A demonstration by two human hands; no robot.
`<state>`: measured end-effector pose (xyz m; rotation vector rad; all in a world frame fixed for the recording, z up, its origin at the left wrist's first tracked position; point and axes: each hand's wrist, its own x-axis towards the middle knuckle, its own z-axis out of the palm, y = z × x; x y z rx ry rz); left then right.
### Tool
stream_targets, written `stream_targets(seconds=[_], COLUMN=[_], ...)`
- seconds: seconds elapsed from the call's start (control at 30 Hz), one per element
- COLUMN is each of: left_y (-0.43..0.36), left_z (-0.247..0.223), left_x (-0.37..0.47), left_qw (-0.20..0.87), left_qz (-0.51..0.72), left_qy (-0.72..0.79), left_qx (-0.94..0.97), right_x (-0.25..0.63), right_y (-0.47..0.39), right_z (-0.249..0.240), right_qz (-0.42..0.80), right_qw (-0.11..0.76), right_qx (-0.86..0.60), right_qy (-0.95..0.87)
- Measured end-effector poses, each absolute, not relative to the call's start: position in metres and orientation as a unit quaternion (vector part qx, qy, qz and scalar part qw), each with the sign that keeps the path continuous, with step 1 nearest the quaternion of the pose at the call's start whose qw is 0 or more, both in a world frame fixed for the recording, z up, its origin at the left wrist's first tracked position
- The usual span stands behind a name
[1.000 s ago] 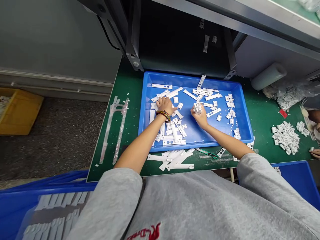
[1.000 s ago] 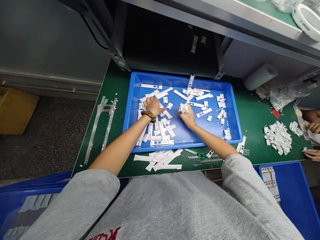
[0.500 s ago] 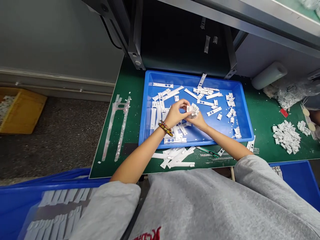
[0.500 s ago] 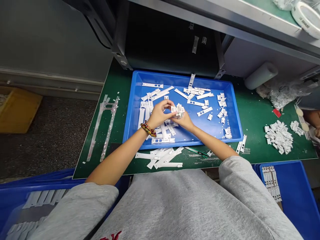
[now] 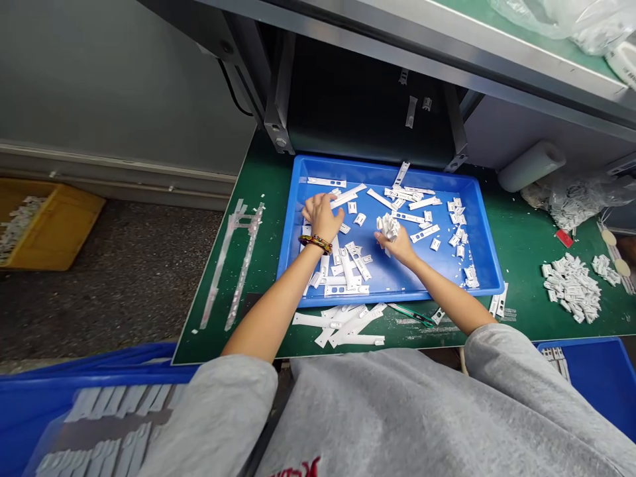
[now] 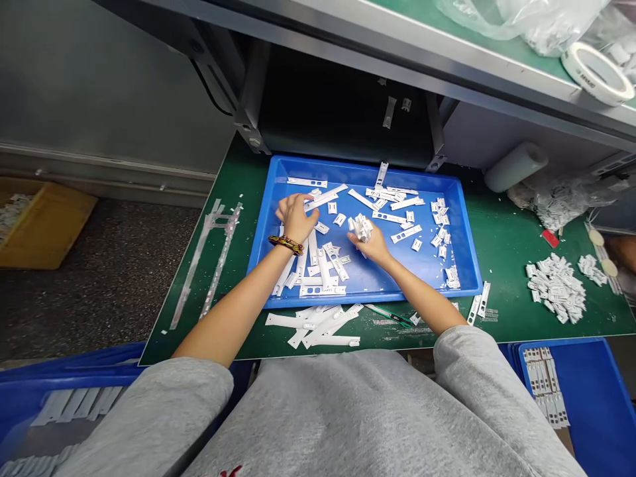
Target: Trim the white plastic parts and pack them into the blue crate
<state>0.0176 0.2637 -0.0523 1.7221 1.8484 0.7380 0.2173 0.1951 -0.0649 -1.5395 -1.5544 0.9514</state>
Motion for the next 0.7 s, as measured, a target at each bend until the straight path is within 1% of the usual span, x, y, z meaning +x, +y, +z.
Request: stream_targets(seconds=[0.07,0.17,0.27,0.33,0.43,0.5,0.57,0.7], left_y=[0.268,0.272,0.276,0.281,0.293,0.304,0.313,0.322], left_z=[-0.058,-0.069,-0.077,-0.081,-0.087,-0.091,-0.096,-0.103], left_x=[0.02,0.03,0.05,0.073,0.115,0.142,0.162,0.173], left_qw=[0.225,0.199,0.177,0.171,0.174,0.178,0.183,0.199], left_qz=[0.234,0.179,0.162,0.146,0.119,0.119,0.123,0.127], left_qy=[0.671,0.657,0.567,0.476,0.393,0.388,0.4,0.396], left_qx=[0.666,0.704,0.788,0.85,0.895,0.897,0.89,0.887], right_x=[0.216,0.216,0.217,0.218,0.221,0.223,0.225,0.229], right_y=[0.194,0.193,0.194,0.195,0.196,0.197,0.198,0.201], right_z=[-0.067,-0.075,-0.082,-0.086,-0.088,-0.088,-0.087,-0.082], right_qz=[0.315,0.253,0.224,0.197,0.122,0.078,0.057,0.058], right_qw=[0.344,0.28,0.247,0.269,0.35,0.399,0.426,0.437], right_qx=[-0.592,-0.561,-0.532,-0.509,-0.44,-0.393,-0.363,-0.371], right_qy=[-0.657,-0.737,-0.778,-0.794,-0.818,-0.825,-0.826,-0.817])
